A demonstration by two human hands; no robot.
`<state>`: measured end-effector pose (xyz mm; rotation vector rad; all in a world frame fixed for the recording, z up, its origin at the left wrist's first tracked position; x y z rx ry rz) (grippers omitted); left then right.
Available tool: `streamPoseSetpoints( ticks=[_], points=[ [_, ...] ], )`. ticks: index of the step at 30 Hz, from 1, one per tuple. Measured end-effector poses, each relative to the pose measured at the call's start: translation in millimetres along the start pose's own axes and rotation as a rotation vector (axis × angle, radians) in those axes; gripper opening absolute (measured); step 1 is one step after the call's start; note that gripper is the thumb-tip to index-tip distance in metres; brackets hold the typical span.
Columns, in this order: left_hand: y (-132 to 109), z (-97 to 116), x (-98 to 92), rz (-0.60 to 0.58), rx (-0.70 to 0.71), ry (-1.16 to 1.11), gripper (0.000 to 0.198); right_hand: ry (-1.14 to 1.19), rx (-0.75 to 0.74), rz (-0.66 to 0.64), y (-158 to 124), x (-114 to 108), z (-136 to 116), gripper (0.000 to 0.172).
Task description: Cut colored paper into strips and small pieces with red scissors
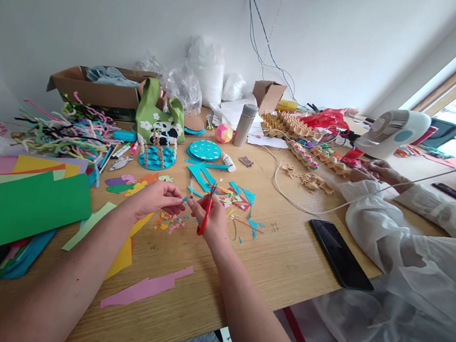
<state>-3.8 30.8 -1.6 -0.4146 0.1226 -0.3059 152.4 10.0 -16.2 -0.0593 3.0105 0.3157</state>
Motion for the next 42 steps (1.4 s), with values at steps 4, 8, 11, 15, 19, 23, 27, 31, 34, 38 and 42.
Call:
streamPoseSetpoints(
  ticks=[4,8,11,15,19,23,27,31,34,38,42],
  points=[
    [-3,1,14.8,-0.079,-0.006,0.025,0.019,0.016,-0.023,0.003,2,-1,1,0.036],
    [-1,-2,18.6,-0.103,-0.010,0.023,0.022,-0.020,-0.024,-0.005,4,-1,4,0.032],
    [2,-2,6.9,-0.018,0.006,-0.011,0.022,-0.110,-0.044,0.069,9,-13,7,0.031],
    [6,-3,-17.4,0.161,0.047,-0.063,0.018,-0.414,-0.032,0.283,16,-45,14,0.027],
    [9,-4,-30.3,0.286,0.082,-0.041,0.016,-0.833,-0.010,0.346,19,-64,14,0.018],
    [10,-5,-30.0,0.290,0.074,-0.026,0.012,-1.085,-0.080,0.117,27,-47,8,0.014],
    [8,-3,-28.9,0.270,0.070,-0.056,0.014,-1.187,-0.140,-0.200,44,-15,5,0.016],
    [6,0,-28.6,0.249,0.077,-0.075,0.017,-1.209,-0.184,-0.307,61,3,9,0.020],
    [5,1,-28.4,0.254,0.058,-0.078,0.012,-1.210,-0.194,-0.348,67,10,16,0.020],
    [6,0,-27.2,0.258,0.056,-0.064,0.006,-1.173,-0.197,-0.344,69,14,21,0.018],
    [10,-4,-26.0,0.241,0.062,-0.077,0.008,-1.077,-0.172,-0.275,73,10,21,0.015]
  ],
)
Point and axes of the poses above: each hand's wrist, its own y-axis towards the middle knuckle, its own x-axis out of the palm, z = x × y, the point moved 4 cm from there along y, towards the middle knuckle, and after that the axes turned 8 degrees about -x, right-handed, at the moved point
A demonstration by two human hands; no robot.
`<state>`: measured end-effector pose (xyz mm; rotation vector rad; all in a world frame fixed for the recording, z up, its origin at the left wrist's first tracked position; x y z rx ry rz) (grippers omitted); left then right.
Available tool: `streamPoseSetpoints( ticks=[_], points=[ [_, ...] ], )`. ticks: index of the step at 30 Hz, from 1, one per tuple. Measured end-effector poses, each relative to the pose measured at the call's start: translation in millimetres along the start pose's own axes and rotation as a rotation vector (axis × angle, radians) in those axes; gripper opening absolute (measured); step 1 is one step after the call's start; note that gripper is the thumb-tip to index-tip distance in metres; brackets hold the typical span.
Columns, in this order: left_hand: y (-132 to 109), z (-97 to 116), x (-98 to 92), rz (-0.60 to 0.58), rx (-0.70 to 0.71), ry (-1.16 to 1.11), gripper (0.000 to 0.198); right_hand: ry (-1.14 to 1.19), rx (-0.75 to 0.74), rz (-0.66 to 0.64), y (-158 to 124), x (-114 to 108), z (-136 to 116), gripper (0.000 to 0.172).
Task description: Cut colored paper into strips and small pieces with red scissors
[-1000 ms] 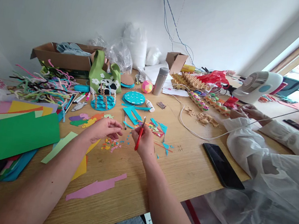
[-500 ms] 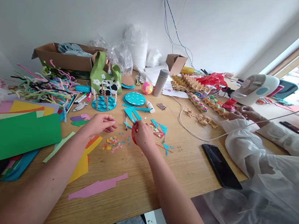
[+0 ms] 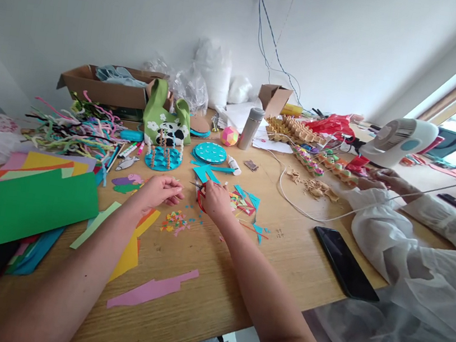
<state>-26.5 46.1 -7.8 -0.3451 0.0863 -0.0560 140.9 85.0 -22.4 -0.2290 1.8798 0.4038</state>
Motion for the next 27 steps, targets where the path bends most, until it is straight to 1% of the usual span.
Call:
streamPoseSetpoints(
  ticks=[4,7,8,9,11,13,16,20,23,25,27],
  points=[
    [2,-4,2.4,-0.021,-0.016,-0.075,0.019,0.181,0.051,0.057,-6,-10,-1,0.013],
    [1,-4,7.7,-0.079,-0.048,-0.166,0.029,0.380,0.025,0.083,-16,-18,-10,0.015],
    [0,-4,9.6,-0.093,-0.063,-0.205,0.031,0.594,0.028,0.136,-20,-20,-13,0.018],
    [-1,-3,11.2,-0.100,-0.073,-0.242,0.032,0.761,0.038,0.182,-23,-21,-16,0.021],
    [-2,-1,13.5,-0.092,-0.074,-0.298,0.033,0.962,0.076,0.242,-29,-20,-22,0.026],
    [-3,0,14.6,-0.072,-0.055,-0.315,0.031,1.029,0.115,0.258,-33,-17,-26,0.028],
    [-2,0,15.0,-0.061,-0.027,-0.297,0.025,1.071,0.127,0.250,-36,-14,-29,0.031],
    [-2,1,12.4,-0.071,0.022,-0.204,0.017,1.106,0.142,0.283,-38,-14,-23,0.034],
    [-7,6,13.4,-0.139,0.068,-0.076,0.014,1.177,0.097,0.307,-38,-18,-19,0.034],
    [-12,9,17.3,-0.212,0.059,0.029,0.013,1.212,0.048,0.289,-37,-20,-18,0.034],
    [-16,9,21.2,-0.254,0.043,0.122,0.011,1.239,0.023,0.270,-37,-20,-17,0.034]
  ],
)
Point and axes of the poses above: each hand's wrist, its own y-axis towards the middle knuckle, its own x-axis out of the palm, z = x × y, the point moved 4 cm from there along y, towards the middle knuckle, and after that the axes turned 8 degrees about -x, right-handed, at the moved point
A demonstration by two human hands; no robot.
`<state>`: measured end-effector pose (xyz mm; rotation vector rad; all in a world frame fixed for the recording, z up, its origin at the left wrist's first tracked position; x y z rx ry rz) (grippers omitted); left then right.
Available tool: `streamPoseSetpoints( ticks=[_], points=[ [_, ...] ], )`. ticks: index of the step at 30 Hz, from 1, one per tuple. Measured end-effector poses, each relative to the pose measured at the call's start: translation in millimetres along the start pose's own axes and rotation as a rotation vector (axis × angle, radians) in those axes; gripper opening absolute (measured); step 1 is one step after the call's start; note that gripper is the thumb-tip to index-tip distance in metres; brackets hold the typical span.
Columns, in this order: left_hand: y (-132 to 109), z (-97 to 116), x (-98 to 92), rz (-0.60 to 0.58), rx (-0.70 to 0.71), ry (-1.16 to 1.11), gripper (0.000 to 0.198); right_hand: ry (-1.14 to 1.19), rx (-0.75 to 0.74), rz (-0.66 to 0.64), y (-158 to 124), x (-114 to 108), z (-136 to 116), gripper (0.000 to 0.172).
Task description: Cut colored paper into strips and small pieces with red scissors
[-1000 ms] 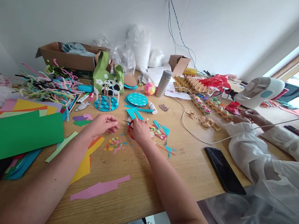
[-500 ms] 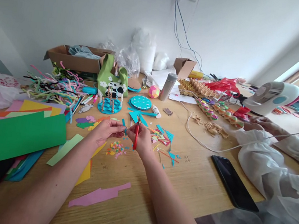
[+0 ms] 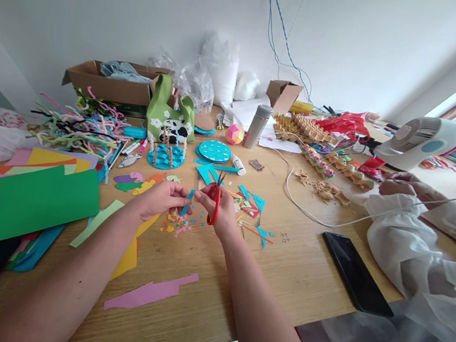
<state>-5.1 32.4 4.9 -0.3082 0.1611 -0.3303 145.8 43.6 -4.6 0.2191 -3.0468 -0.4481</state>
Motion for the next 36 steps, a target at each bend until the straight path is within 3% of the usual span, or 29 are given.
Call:
streamPoseSetpoints(
  ticks=[6,18,30,36],
  points=[
    [0,-2,4.8,-0.024,-0.026,0.120,0.009,0.014,0.008,-0.012,-1,-2,4,0.031],
    [3,-7,-1.4,0.001,-0.033,-0.030,0.014,-0.087,0.015,-0.032,-5,1,5,0.029],
    [7,-12,-1.0,-0.012,-0.069,-0.100,0.035,-0.104,-0.035,-0.049,-5,1,2,0.025],
    [7,-13,-0.1,-0.019,-0.077,-0.114,0.033,-0.066,0.011,-0.035,-4,0,14,0.029]
  ],
)
Point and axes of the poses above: each hand's wrist, its own y-axis towards the middle knuckle, its own x-axis out of the palm, z = x × y, the point moved 4 cm from there along y, towards the middle knuckle, and after that the axes turned 8 degrees about -x, right-handed, at the moved point
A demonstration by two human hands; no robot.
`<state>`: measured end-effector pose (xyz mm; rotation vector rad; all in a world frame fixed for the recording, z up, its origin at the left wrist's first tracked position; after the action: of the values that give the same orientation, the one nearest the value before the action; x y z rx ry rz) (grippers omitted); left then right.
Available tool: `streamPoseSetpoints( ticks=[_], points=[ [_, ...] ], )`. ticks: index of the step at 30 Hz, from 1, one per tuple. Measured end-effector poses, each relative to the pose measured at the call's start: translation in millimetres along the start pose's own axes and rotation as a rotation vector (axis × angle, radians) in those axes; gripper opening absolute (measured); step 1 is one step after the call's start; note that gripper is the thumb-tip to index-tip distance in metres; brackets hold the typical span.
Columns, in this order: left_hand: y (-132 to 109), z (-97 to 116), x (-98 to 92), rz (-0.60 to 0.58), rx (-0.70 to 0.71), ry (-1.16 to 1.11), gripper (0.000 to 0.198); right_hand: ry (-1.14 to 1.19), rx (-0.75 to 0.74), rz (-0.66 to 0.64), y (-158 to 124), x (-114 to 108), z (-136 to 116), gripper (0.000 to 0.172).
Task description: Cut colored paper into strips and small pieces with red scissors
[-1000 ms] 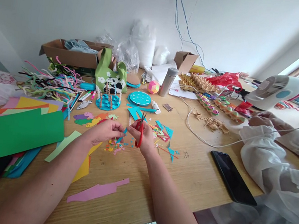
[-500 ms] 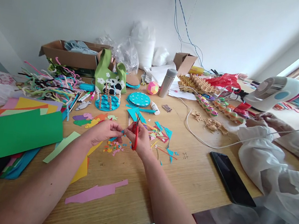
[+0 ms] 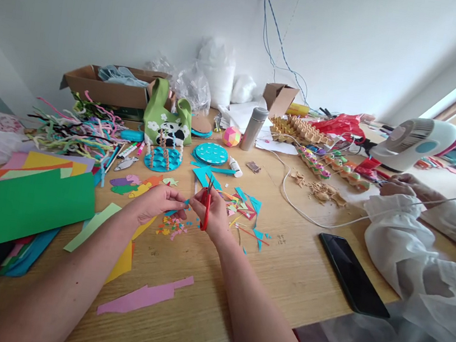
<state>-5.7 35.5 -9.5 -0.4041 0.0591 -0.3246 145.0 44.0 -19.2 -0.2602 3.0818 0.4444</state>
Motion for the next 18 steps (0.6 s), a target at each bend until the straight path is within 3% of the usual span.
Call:
streamPoseSetpoints(
  ticks=[4,9,15,18],
  points=[
    [0,0,-1.3,0.002,0.008,-0.070,0.034,0.011,-0.025,0.021,0,-1,-1,0.030],
    [0,-2,-4.4,0.007,-0.087,-0.266,0.031,-0.057,-0.109,0.053,-2,-2,-17,0.030],
    [2,-5,-1.7,-0.083,-0.137,-0.393,0.025,-0.141,-0.216,0.030,-7,2,-28,0.029],
    [2,-5,-3.1,-0.059,-0.134,-0.426,0.027,-0.122,-0.232,0.009,-7,4,-30,0.028]
  ],
)
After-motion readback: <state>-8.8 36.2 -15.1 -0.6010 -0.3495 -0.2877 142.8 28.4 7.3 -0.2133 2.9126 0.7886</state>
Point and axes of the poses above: each hand's wrist, its own y-axis towards the middle knuckle, its own x-axis out of the palm, z = x × y, the point moved 4 cm from there along y, towards the middle knuckle, and after that the axes turned 8 degrees about -x, right-handed, at the moved point
